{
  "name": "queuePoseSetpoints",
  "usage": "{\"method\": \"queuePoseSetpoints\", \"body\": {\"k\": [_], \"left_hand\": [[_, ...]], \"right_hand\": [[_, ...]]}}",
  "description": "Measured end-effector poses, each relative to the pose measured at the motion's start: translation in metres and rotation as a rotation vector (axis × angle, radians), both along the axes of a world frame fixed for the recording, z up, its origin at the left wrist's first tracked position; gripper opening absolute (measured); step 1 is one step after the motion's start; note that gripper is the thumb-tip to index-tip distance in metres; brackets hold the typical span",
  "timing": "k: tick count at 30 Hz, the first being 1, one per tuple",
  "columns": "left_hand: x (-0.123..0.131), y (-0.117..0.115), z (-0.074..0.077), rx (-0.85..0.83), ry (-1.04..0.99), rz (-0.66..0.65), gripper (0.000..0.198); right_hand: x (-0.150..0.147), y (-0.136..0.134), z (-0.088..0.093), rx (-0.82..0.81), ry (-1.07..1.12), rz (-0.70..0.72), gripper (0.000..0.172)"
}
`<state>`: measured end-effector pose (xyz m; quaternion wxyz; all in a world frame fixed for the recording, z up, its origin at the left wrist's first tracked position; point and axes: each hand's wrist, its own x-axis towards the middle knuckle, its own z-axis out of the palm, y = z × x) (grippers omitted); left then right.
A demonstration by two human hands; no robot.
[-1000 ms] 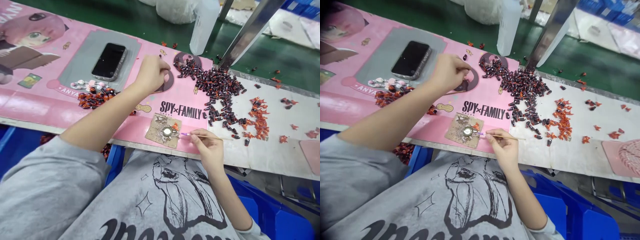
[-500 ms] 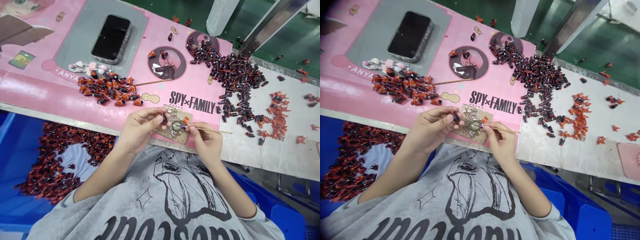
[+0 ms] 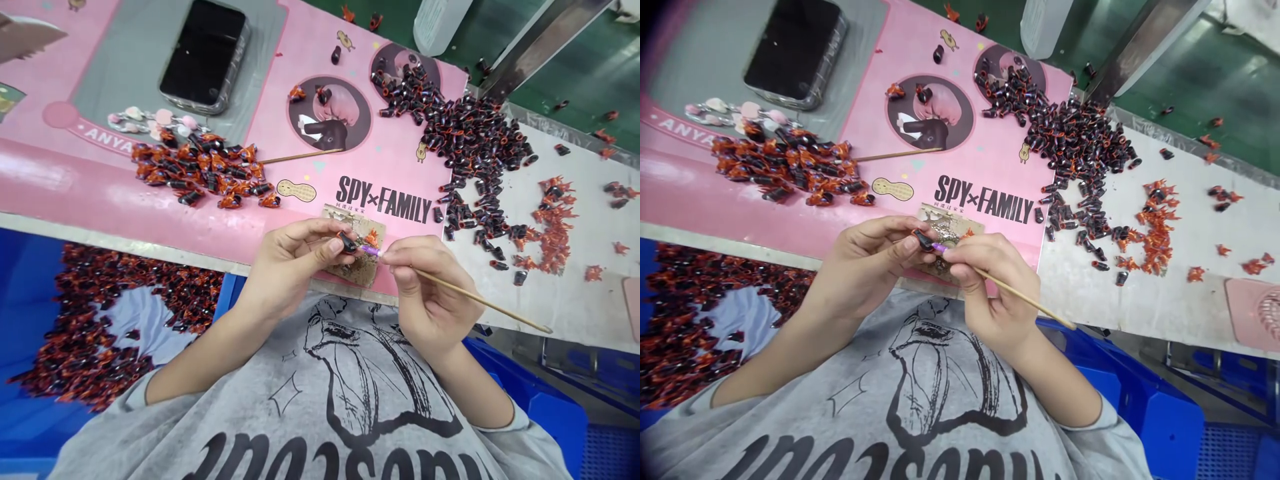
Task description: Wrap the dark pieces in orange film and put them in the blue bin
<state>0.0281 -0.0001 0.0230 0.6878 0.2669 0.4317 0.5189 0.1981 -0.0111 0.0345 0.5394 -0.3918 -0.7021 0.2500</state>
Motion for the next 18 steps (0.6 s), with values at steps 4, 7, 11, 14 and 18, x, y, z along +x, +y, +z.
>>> {"method": "queuePoseSetpoints", "body": {"k": [4, 7, 11, 14, 18], "left_hand": [[-0.0014, -0.0003, -0.0010, 0.005, -0.024, 0.010, 0.026], [-0.0012, -0.0013, 0.0006, 0.013, -0.023, -0.008, 0.024], [0.0016, -0.0041, 0.0035, 0.039, -0.018, -0.034, 0.022], [0.0038, -0.0067, 0.0039, 0.059, 0.009, -0.020, 0.021], [0.0049, -0.0093, 0.0035, 0.080, 0.051, -0.002, 0.020]], "right_hand": [[-0.0013, 0.0019, -0.0017, 0.022, -0.038, 0.018, 0.013], [-0.0010, 0.0013, -0.0002, 0.032, -0.045, 0.029, 0.014], [-0.0012, -0.0005, 0.0012, 0.015, 0.047, -0.012, 0.013], [-0.0021, -0.0007, 0.0002, -0.012, 0.090, -0.043, 0.012], [-0.0030, -0.0003, -0.0015, -0.028, 0.094, -0.026, 0.012]]}}
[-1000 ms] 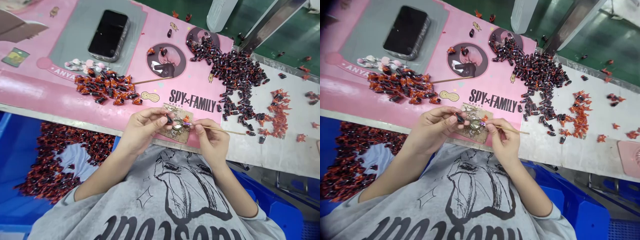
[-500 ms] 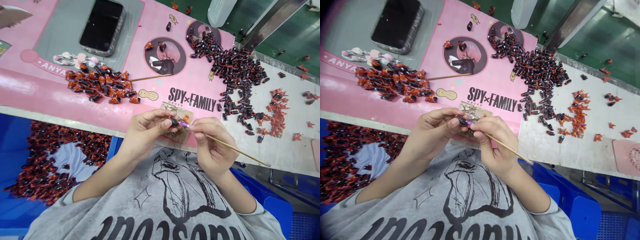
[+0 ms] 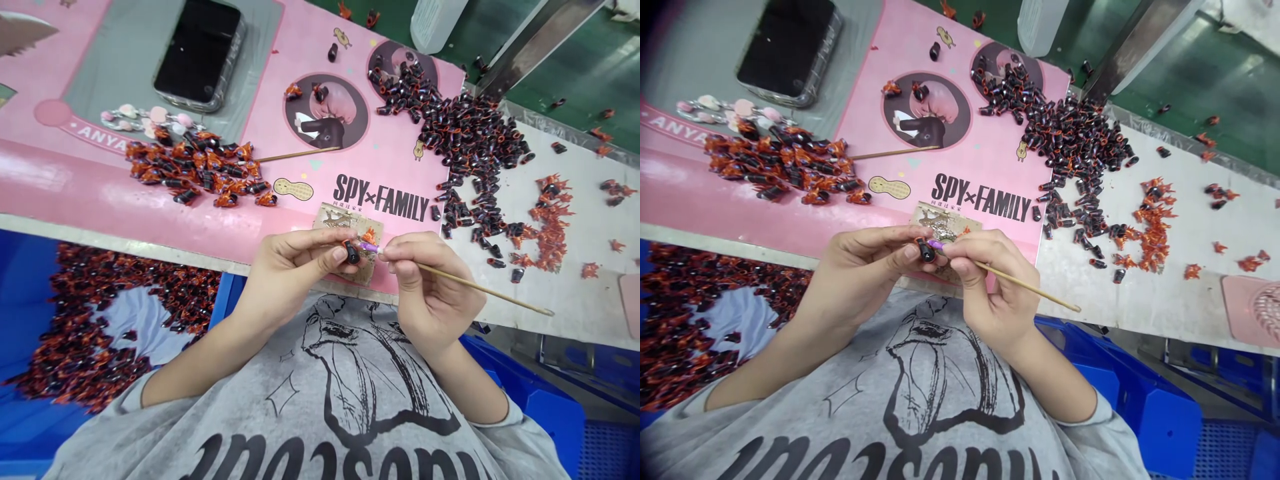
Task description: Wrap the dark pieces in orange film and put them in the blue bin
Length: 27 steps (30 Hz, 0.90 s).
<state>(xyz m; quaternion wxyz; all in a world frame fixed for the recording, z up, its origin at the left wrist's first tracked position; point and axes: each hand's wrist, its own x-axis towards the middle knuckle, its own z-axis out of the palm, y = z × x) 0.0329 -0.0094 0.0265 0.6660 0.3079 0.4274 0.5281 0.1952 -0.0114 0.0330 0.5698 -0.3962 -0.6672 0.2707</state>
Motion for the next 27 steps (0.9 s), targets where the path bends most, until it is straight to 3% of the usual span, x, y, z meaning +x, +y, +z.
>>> {"method": "queuePoseSetpoints", "body": {"k": [11, 16, 19, 22, 24, 27], "left_hand": [[0.001, -0.002, 0.003, 0.004, 0.053, -0.021, 0.019], [0.000, -0.002, 0.005, 0.005, 0.107, -0.032, 0.018], [0.001, -0.005, 0.011, -0.014, 0.134, -0.023, 0.016], [0.002, -0.007, 0.017, -0.041, 0.160, -0.023, 0.013], [0.003, -0.008, 0.018, -0.056, 0.184, -0.037, 0.010], [0.005, -0.008, 0.018, -0.057, 0.179, -0.058, 0.007]], "right_hand": [[0.002, -0.003, -0.001, -0.037, 0.034, -0.021, 0.012], [0.013, -0.003, 0.002, 0.033, 0.168, -0.184, 0.016], [0.050, 0.004, 0.002, 0.177, 0.193, -0.433, 0.021], [0.113, 0.011, 0.000, 0.292, 0.088, -0.725, 0.041], [0.158, 0.010, -0.003, 0.190, -0.121, -0.865, 0.051], [0.207, 0.004, -0.011, -0.018, -0.445, -0.836, 0.037]]}}
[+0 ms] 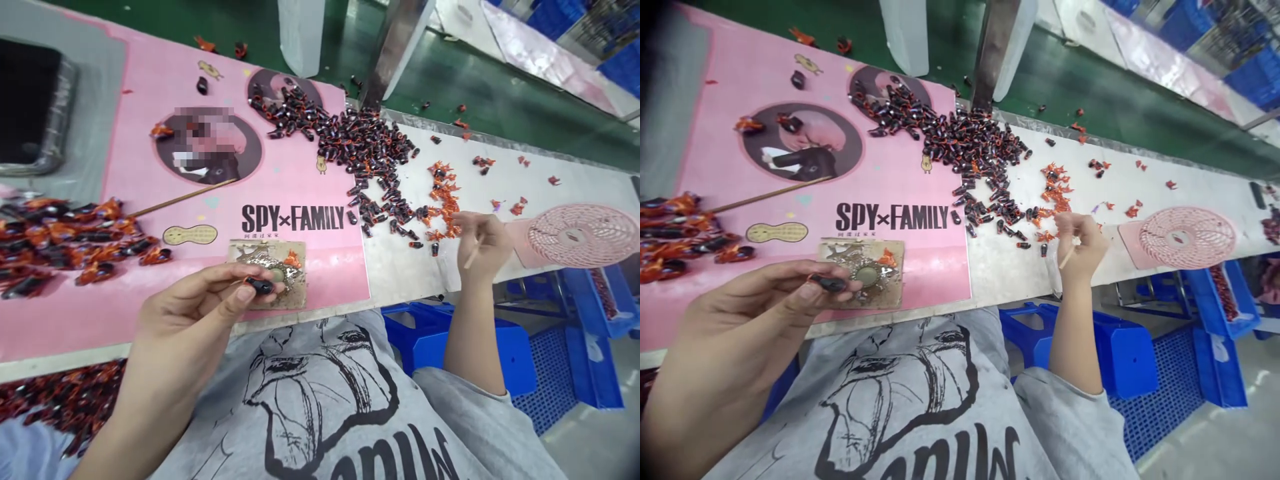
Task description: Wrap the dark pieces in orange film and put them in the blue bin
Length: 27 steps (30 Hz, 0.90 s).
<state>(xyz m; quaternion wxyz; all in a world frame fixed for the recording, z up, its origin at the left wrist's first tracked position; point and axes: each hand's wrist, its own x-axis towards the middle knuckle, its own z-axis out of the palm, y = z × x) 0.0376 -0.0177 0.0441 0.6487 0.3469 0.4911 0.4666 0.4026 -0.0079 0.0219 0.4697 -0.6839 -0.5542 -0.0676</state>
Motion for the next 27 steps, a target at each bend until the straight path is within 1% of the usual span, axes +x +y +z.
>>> {"method": "queuePoseSetpoints", "body": {"k": [2, 4, 5, 7, 9, 12, 14, 16, 18, 20, 23, 25, 27], "left_hand": [[0.001, 0.001, -0.002, 0.009, -0.008, -0.014, 0.009], [0.002, 0.002, -0.003, 0.014, -0.001, -0.034, 0.010], [0.003, 0.002, -0.004, 0.013, 0.001, -0.047, 0.010], [0.004, 0.003, -0.003, 0.010, 0.001, -0.062, 0.010], [0.006, 0.003, -0.003, 0.010, -0.009, -0.068, 0.010], [0.012, 0.004, -0.001, 0.023, -0.019, -0.088, 0.010], [0.017, 0.005, 0.000, 0.041, -0.026, -0.114, 0.011], [0.021, 0.006, 0.003, 0.071, -0.030, -0.144, 0.009], [0.025, 0.006, 0.008, 0.104, -0.022, -0.197, 0.008], [0.028, 0.005, 0.015, 0.152, 0.001, -0.238, 0.014], [0.028, 0.002, 0.023, 0.244, 0.017, -0.265, 0.019], [0.026, 0.000, 0.025, 0.258, 0.003, -0.266, 0.020], [0.025, -0.002, 0.025, 0.220, -0.022, -0.241, 0.021]], "right_hand": [[0.016, -0.002, -0.008, -0.174, -0.127, 0.035, 0.023], [0.022, 0.000, -0.017, -0.318, -0.232, 0.059, 0.018], [0.023, 0.002, -0.021, -0.359, -0.258, 0.066, 0.016], [0.023, 0.009, -0.027, -0.374, -0.259, 0.066, 0.013], [0.022, 0.014, -0.029, -0.368, -0.262, 0.061, 0.008], [0.010, 0.015, -0.021, -0.321, -0.262, 0.056, 0.009], [-0.009, 0.011, -0.010, -0.277, -0.243, 0.090, 0.010], [-0.036, 0.003, 0.004, -0.224, -0.213, 0.206, 0.010], [-0.066, -0.006, 0.019, -0.166, -0.221, 0.422, 0.009], [-0.091, -0.014, 0.032, -0.134, -0.267, 0.647, 0.013], [-0.116, -0.020, 0.047, -0.161, -0.264, 0.895, 0.017], [-0.125, -0.020, 0.051, -0.192, -0.195, 0.982, 0.016], [-0.132, -0.018, 0.049, -0.197, -0.092, 0.997, 0.016]]}}
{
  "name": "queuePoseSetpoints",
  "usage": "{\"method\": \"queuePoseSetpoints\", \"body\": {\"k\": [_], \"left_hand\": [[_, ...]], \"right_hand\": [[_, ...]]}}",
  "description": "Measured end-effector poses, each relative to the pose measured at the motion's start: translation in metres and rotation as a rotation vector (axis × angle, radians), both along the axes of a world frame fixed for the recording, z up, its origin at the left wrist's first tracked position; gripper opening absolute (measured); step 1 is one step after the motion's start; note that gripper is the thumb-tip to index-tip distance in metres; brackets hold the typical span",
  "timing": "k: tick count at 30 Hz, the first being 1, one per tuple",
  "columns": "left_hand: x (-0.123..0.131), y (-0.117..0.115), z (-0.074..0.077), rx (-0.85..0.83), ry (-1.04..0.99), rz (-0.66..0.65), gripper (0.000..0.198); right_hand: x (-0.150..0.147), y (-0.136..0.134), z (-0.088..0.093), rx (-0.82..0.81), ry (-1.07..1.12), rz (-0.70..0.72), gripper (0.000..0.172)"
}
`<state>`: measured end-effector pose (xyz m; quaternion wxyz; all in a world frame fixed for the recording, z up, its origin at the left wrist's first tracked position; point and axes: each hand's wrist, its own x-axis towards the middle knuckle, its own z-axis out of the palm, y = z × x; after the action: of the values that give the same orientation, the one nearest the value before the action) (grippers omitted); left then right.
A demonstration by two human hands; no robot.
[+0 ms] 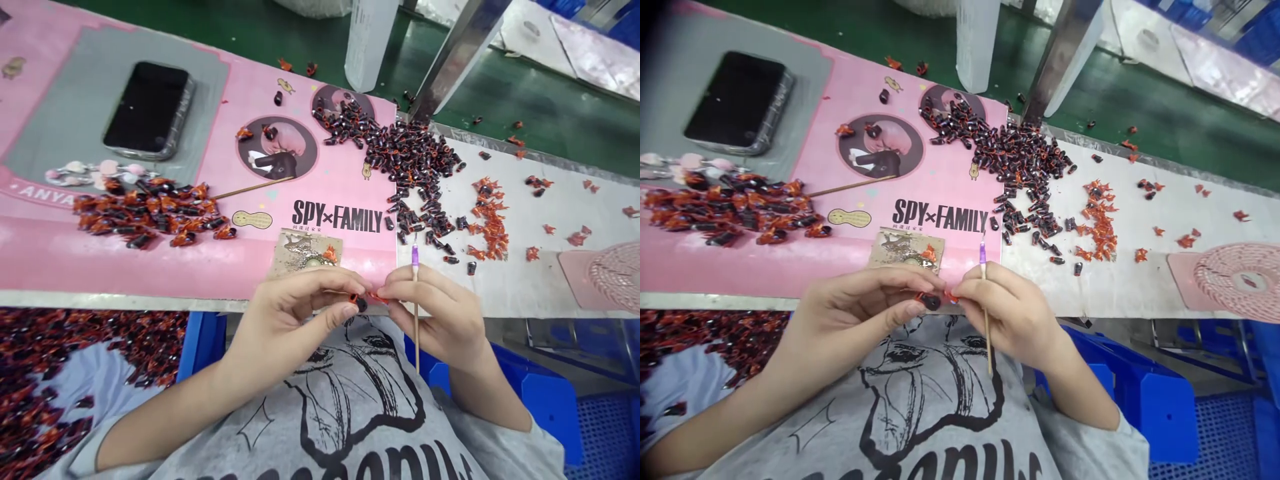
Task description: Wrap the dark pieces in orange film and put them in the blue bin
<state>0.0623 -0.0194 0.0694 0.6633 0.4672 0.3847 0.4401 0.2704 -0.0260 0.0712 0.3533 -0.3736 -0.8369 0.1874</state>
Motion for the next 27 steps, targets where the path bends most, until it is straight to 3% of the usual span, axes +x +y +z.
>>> {"method": "queuePoseSetpoints", "body": {"k": [6, 11, 19, 27], "left_hand": [[-0.001, 0.000, -0.009, -0.111, -0.085, 0.060, 0.016], [-0.001, -0.001, -0.018, -0.159, -0.154, 0.135, 0.013], [0.001, -0.002, -0.018, -0.060, -0.124, 0.205, 0.009], [0.001, -0.004, -0.017, 0.147, -0.077, 0.232, 0.014]], "right_hand": [[-0.026, 0.006, -0.025, 0.040, 0.275, -0.172, 0.016], [-0.038, 0.006, -0.038, -0.030, 0.428, -0.135, 0.016], [-0.043, -0.001, -0.033, -0.154, 0.565, -0.176, 0.017], [-0.049, -0.001, -0.022, -0.122, 0.472, -0.136, 0.016]]}}
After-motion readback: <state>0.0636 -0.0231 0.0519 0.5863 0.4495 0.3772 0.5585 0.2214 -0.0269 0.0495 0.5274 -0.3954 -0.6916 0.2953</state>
